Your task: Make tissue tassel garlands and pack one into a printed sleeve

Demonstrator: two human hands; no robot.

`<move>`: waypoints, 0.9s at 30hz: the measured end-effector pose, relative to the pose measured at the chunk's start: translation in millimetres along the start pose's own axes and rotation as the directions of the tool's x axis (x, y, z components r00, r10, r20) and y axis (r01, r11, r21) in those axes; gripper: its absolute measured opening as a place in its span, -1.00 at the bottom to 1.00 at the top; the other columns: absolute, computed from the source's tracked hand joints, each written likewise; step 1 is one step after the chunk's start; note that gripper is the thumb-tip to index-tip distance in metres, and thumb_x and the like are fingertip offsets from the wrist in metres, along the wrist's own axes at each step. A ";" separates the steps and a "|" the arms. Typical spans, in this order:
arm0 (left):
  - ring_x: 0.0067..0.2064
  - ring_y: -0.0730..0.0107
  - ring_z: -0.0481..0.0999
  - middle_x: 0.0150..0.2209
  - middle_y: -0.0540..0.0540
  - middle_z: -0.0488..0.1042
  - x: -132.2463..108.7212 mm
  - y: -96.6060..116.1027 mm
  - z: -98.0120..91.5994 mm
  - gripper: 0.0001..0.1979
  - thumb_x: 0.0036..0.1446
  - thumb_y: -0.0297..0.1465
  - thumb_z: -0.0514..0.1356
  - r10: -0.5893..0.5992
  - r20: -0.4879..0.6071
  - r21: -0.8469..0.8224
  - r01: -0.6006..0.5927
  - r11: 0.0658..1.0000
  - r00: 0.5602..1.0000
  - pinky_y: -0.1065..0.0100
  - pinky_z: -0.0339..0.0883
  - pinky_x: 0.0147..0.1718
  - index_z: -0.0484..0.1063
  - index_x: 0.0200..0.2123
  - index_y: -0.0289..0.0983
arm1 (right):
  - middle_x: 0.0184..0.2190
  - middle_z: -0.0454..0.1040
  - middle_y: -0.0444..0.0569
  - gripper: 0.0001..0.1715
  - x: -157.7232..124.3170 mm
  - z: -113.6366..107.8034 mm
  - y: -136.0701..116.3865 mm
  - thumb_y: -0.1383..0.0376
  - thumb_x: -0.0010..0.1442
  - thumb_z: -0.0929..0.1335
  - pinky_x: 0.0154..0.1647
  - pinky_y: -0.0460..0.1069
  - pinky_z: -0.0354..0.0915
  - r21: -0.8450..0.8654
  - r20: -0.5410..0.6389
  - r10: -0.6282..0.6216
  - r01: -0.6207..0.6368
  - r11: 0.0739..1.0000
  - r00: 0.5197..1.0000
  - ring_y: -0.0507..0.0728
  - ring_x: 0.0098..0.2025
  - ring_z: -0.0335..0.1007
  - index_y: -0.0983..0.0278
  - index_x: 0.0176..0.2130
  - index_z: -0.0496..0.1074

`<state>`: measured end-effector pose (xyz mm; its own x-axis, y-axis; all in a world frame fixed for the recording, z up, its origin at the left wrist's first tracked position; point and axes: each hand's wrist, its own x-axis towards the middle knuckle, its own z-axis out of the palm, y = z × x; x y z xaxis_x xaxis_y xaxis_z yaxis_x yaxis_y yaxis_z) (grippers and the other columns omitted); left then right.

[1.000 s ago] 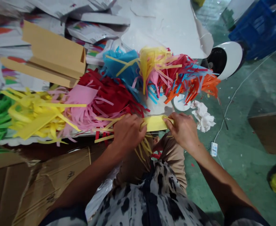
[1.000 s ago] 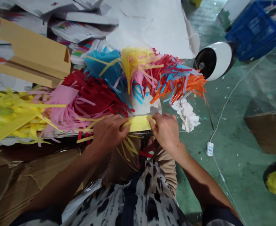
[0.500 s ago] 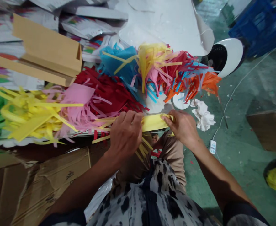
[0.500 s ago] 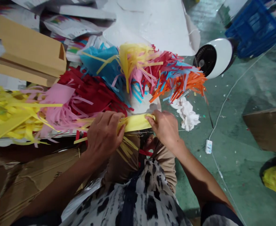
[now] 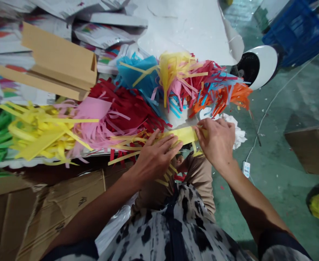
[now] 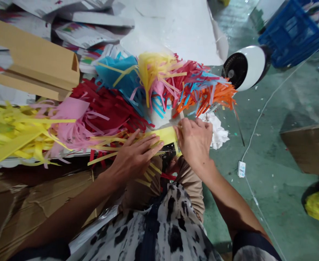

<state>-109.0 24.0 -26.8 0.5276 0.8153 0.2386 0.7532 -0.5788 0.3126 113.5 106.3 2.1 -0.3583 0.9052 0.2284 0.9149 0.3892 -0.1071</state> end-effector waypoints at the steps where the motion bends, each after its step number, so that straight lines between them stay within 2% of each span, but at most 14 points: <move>1: 0.38 0.04 0.40 0.32 -0.28 0.45 -0.4 0.4 -0.2 -0.52 0.33 -0.53 0.12 -0.008 -0.007 0.003 0.008 1.000 1.000 -0.31 -0.09 0.47 0.40 0.29 -0.27 | -0.16 0.64 0.08 -0.68 -2.6 -0.1 0.6 0.16 0.47 0.25 0.01 0.18 0.11 -0.017 -0.064 -0.027 0.026 1.000 0.998 0.31 -0.03 0.43 0.24 0.00 0.51; 2: 0.38 0.05 0.40 0.32 -0.28 0.44 -0.7 1.1 0.3 -0.52 0.33 -0.53 0.12 -0.014 -0.015 0.008 0.014 1.000 1.000 -0.31 -0.11 0.48 0.41 0.28 -0.27 | -0.05 0.64 0.08 -0.69 -6.2 0.6 0.8 0.21 0.46 0.27 0.06 0.20 0.11 -0.026 -0.121 -0.072 0.069 0.997 0.990 0.31 0.03 0.41 0.22 0.08 0.49; 4: 0.37 0.08 0.41 0.31 -0.26 0.46 -0.7 2.8 3.0 -0.54 0.34 -0.51 0.12 -0.020 -0.032 0.025 0.021 0.999 0.999 -0.28 -0.17 0.50 0.42 0.27 -0.26 | 0.08 0.62 0.02 -0.62 -16.2 4.3 -0.1 0.31 0.42 0.30 0.14 0.22 0.13 -0.005 -0.183 -0.235 0.238 0.971 0.955 0.29 0.10 0.42 0.16 0.18 0.45; 6: 0.37 0.11 0.41 0.29 -0.23 0.48 -0.6 4.3 6.7 -0.58 0.37 -0.48 0.11 -0.015 -0.058 0.053 0.018 0.998 0.998 -0.25 -0.24 0.51 0.43 0.26 -0.26 | 0.10 0.63 -0.05 -0.56 -28.1 10.4 -1.2 0.37 0.39 0.32 0.19 0.21 0.18 0.045 -0.172 -0.414 0.427 0.903 0.894 0.25 0.11 0.46 0.13 0.21 0.45; 8: 0.37 0.12 0.42 0.28 -0.21 0.50 -1.5 4.0 9.3 -0.61 0.41 -0.45 0.10 0.003 -0.079 0.083 0.003 0.997 0.997 -0.25 -0.29 0.52 0.44 0.25 -0.26 | 0.11 0.63 -0.06 -0.54 -38.7 16.7 -0.2 0.38 0.39 0.33 0.21 0.19 0.24 0.080 -0.125 -0.499 0.510 0.856 0.857 0.22 0.13 0.50 0.14 0.22 0.46; 12: 0.26 0.16 0.54 0.17 -0.09 0.60 -13.0 -9.2 1.9 -0.72 0.41 -0.42 0.16 0.085 -0.150 0.119 -0.068 0.991 0.985 -0.23 -0.24 0.53 0.54 0.12 -0.22 | 0.21 0.57 -0.04 -0.53 -48.3 22.5 10.2 0.35 0.39 0.33 0.28 0.25 0.22 0.094 -0.073 -0.490 0.495 0.864 0.869 0.23 0.21 0.50 0.17 0.24 0.47; 15: 0.15 0.16 0.63 0.01 0.00 0.69 -30.6 -29.8 -21.3 -0.82 0.37 -0.43 0.22 0.099 -0.186 0.095 -0.082 0.992 0.978 -0.26 -0.10 0.48 0.62 -0.07 -0.15 | 0.18 0.59 -0.03 -0.57 -46.5 20.8 17.4 0.34 0.38 0.33 0.35 0.32 0.13 0.121 -0.072 -0.504 0.509 0.852 0.861 0.24 0.19 0.53 0.19 0.20 0.50; 18: 0.06 0.17 0.66 -0.14 0.06 0.73 -44.3 -45.0 -53.9 -0.87 0.34 -0.39 0.27 -0.026 -0.186 0.070 0.040 0.997 0.982 -0.26 0.09 0.40 0.64 -0.26 -0.13 | 0.11 0.63 -0.04 -0.63 -40.9 18.8 18.1 0.33 0.38 0.34 0.37 0.35 0.08 0.139 -0.107 -0.497 0.507 0.850 0.861 0.23 0.11 0.59 0.20 0.13 0.55; 21: -0.07 0.17 0.64 -0.29 0.03 0.70 -40.1 -38.7 -75.0 -0.81 0.31 -0.34 0.30 -0.157 -0.304 0.192 0.222 0.956 0.940 -0.25 0.17 0.35 0.58 -0.40 -0.16 | 0.06 0.66 -0.08 -0.70 -33.7 17.9 15.1 0.34 0.39 0.35 0.39 0.35 0.04 0.123 -0.132 -0.502 0.517 0.847 0.855 0.20 0.03 0.62 0.20 0.06 0.59; 22: -0.09 0.17 0.61 -0.32 0.02 0.68 -34.1 -31.6 -75.7 -0.80 0.31 -0.34 0.30 -0.154 -0.343 0.235 0.244 0.941 0.927 -0.24 0.20 0.33 0.56 -0.41 -0.17 | 0.05 0.67 -0.09 -0.72 -31.5 17.9 14.2 0.35 0.40 0.36 0.40 0.36 0.03 0.111 -0.132 -0.513 0.526 0.843 0.848 0.20 0.01 0.63 0.20 0.04 0.59; 24: -0.07 0.18 0.57 -0.27 -0.02 0.65 -17.8 -13.3 -66.1 -0.83 0.32 -0.34 0.28 -0.099 -0.329 0.271 0.195 0.943 0.939 -0.13 0.31 0.27 0.55 -0.36 -0.20 | 0.02 0.68 -0.09 -0.74 -28.3 18.5 12.9 0.36 0.39 0.37 0.41 0.38 0.02 0.081 -0.122 -0.545 0.556 0.827 0.829 0.19 -0.02 0.64 0.19 0.02 0.59; 25: -0.05 0.19 0.56 -0.22 -0.05 0.65 -9.0 -4.1 -56.7 -0.87 0.34 -0.36 0.25 -0.045 -0.256 0.251 0.112 0.961 0.966 -0.03 0.38 0.22 0.57 -0.28 -0.21 | 0.02 0.68 -0.08 -0.74 -27.3 19.3 12.5 0.38 0.39 0.37 0.40 0.38 0.03 0.064 -0.119 -0.561 0.570 0.819 0.819 0.20 -0.03 0.64 0.19 0.02 0.59; 27: -0.03 0.17 0.56 -0.14 -0.15 0.63 6.2 10.4 -33.4 -0.87 0.35 -0.41 0.23 0.020 -0.149 0.228 0.015 0.974 0.989 0.12 0.49 0.08 0.56 -0.12 -0.31 | 0.01 0.69 -0.05 -0.72 -26.3 21.8 12.0 0.43 0.40 0.35 0.38 0.37 0.07 0.035 -0.128 -0.576 0.584 0.811 0.807 0.19 -0.03 0.63 0.19 0.01 0.58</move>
<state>-111.0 22.5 8.6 0.4780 0.7921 0.3795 0.8304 -0.5484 0.0986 129.8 90.9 -26.3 -0.7925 0.4851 0.3697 0.5262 0.8503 0.0123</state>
